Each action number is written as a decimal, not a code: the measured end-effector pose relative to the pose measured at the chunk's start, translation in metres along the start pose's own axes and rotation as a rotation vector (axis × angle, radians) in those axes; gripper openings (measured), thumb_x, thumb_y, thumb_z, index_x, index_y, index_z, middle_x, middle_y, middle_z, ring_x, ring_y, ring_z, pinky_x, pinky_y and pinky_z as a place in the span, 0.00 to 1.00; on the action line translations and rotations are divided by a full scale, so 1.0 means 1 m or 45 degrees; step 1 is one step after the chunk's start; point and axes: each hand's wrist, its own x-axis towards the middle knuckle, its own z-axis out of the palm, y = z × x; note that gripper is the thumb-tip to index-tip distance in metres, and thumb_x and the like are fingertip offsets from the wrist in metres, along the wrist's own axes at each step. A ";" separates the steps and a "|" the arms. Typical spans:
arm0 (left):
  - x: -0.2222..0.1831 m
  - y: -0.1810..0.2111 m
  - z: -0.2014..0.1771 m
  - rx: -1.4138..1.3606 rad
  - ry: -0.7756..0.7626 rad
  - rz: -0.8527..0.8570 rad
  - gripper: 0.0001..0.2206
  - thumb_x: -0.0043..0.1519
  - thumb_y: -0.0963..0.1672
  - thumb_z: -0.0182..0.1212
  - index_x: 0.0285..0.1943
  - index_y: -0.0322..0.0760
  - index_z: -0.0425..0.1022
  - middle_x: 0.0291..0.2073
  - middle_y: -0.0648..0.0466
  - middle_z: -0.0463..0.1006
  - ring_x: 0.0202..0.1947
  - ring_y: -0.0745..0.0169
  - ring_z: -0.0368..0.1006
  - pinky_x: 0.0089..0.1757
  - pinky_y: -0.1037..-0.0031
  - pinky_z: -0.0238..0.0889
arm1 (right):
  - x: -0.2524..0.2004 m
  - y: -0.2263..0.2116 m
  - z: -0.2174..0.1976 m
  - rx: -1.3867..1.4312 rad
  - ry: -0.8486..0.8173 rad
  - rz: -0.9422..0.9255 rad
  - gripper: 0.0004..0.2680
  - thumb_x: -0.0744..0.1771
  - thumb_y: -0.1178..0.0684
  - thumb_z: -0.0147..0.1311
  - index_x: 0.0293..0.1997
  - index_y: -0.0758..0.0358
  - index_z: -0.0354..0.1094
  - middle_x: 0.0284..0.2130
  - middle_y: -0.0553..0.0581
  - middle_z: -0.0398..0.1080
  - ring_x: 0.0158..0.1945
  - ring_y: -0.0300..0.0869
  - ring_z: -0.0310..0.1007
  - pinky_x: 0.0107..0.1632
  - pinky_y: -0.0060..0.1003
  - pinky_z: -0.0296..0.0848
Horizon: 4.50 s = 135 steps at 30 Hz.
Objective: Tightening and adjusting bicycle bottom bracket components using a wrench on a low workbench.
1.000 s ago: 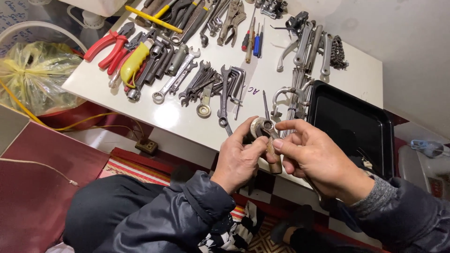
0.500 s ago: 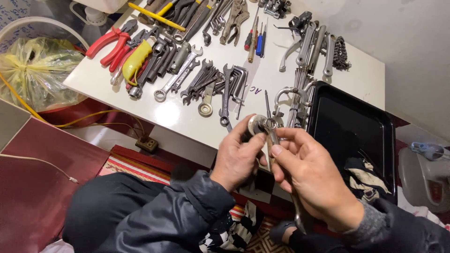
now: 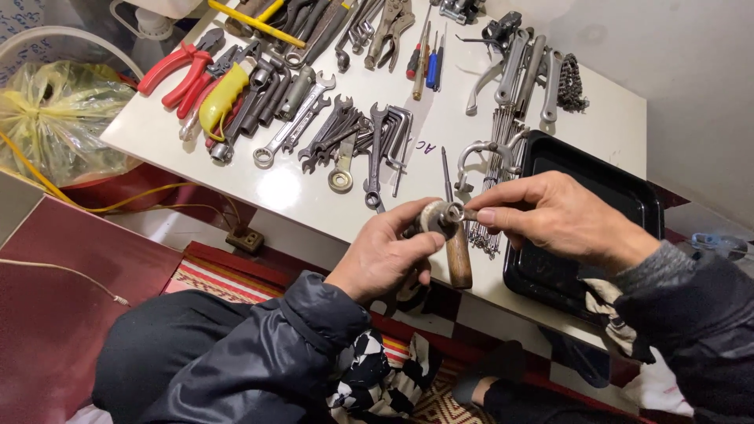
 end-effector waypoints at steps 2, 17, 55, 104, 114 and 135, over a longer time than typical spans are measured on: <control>-0.001 0.001 0.001 0.027 -0.018 -0.052 0.24 0.59 0.41 0.60 0.67 0.38 0.70 0.31 0.50 0.74 0.15 0.65 0.72 0.17 0.80 0.61 | 0.005 -0.007 -0.008 -0.174 -0.072 0.010 0.11 0.64 0.50 0.59 0.48 0.51 0.85 0.31 0.50 0.81 0.30 0.38 0.72 0.37 0.31 0.69; 0.008 -0.007 -0.010 0.031 -0.009 0.029 0.23 0.58 0.40 0.60 0.65 0.32 0.70 0.24 0.45 0.70 0.12 0.62 0.68 0.13 0.76 0.57 | 0.016 0.000 -0.003 -0.143 -0.127 -0.106 0.06 0.65 0.53 0.60 0.37 0.60 0.83 0.19 0.56 0.74 0.20 0.41 0.67 0.25 0.34 0.67; -0.017 0.021 0.006 0.303 0.239 -0.043 0.39 0.48 0.49 0.57 0.75 0.43 0.62 0.58 0.52 0.76 0.52 0.65 0.73 0.52 0.76 0.66 | -0.007 -0.022 0.064 0.556 0.395 0.182 0.10 0.65 0.55 0.61 0.48 0.65 0.75 0.20 0.54 0.55 0.19 0.39 0.46 0.23 0.35 0.47; 0.080 -0.061 -0.118 1.294 0.937 0.732 0.13 0.61 0.41 0.60 0.56 0.41 0.77 0.41 0.51 0.81 0.37 0.51 0.78 0.40 0.62 0.74 | 0.006 -0.004 0.056 0.524 0.502 0.136 0.06 0.67 0.53 0.61 0.38 0.63 0.72 0.18 0.51 0.60 0.20 0.35 0.48 0.24 0.32 0.48; 0.105 -0.059 -0.115 1.606 0.901 0.925 0.13 0.59 0.39 0.67 0.52 0.33 0.78 0.42 0.47 0.83 0.42 0.51 0.81 0.42 0.65 0.79 | 0.007 -0.009 0.053 0.409 0.523 0.151 0.07 0.68 0.52 0.61 0.39 0.66 0.74 0.16 0.53 0.57 0.19 0.36 0.47 0.23 0.32 0.47; 0.097 -0.027 -0.172 1.707 1.233 0.511 0.10 0.66 0.47 0.59 0.51 0.41 0.80 0.36 0.52 0.82 0.37 0.53 0.76 0.35 0.62 0.73 | 0.010 -0.021 0.060 0.406 0.623 0.206 0.05 0.66 0.58 0.63 0.40 0.70 0.77 0.33 0.56 0.74 0.36 0.38 0.68 0.46 0.29 0.66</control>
